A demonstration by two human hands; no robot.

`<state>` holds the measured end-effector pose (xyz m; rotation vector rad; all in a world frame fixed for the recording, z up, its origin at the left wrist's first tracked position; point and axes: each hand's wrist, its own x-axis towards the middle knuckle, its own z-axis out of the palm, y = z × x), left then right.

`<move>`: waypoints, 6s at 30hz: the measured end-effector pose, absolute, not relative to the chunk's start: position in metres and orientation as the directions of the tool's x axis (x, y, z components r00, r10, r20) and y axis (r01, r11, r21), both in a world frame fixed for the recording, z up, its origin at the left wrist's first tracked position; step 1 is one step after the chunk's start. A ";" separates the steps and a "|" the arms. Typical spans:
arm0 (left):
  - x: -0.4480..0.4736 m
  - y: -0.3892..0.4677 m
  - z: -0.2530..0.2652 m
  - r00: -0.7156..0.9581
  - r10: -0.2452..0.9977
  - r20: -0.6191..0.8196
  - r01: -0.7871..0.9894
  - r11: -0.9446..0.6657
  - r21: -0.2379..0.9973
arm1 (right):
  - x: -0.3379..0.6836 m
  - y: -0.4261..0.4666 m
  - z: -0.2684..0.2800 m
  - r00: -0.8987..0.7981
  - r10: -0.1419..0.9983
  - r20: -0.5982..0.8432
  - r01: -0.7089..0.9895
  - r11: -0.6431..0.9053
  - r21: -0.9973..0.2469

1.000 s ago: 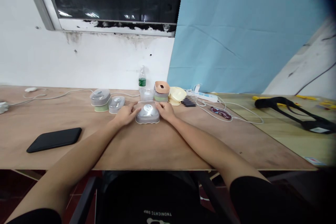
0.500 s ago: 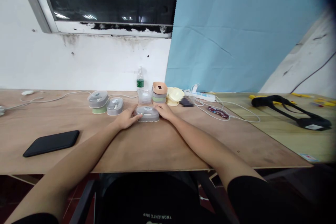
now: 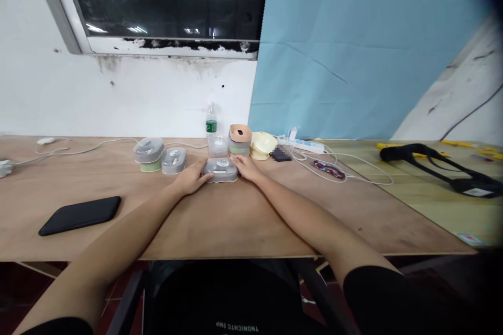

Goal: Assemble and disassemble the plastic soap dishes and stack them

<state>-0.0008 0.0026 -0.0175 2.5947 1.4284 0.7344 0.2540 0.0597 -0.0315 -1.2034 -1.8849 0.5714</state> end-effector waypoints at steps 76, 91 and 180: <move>-0.103 0.004 0.022 -0.510 0.461 0.726 0.831 0.045 0.555 | 0.249 0.054 -0.027 -0.241 0.845 0.477 0.586 0.518 -0.623; -0.008 0.004 -0.013 0.248 0.806 0.537 0.967 -0.242 -0.083 | 0.302 0.083 -0.024 0.405 0.754 0.518 0.661 0.150 -0.735; -0.014 0.003 -0.014 0.615 0.701 0.362 0.732 -0.678 0.069 | 0.270 0.086 -0.026 0.076 0.734 0.675 0.809 0.350 -0.472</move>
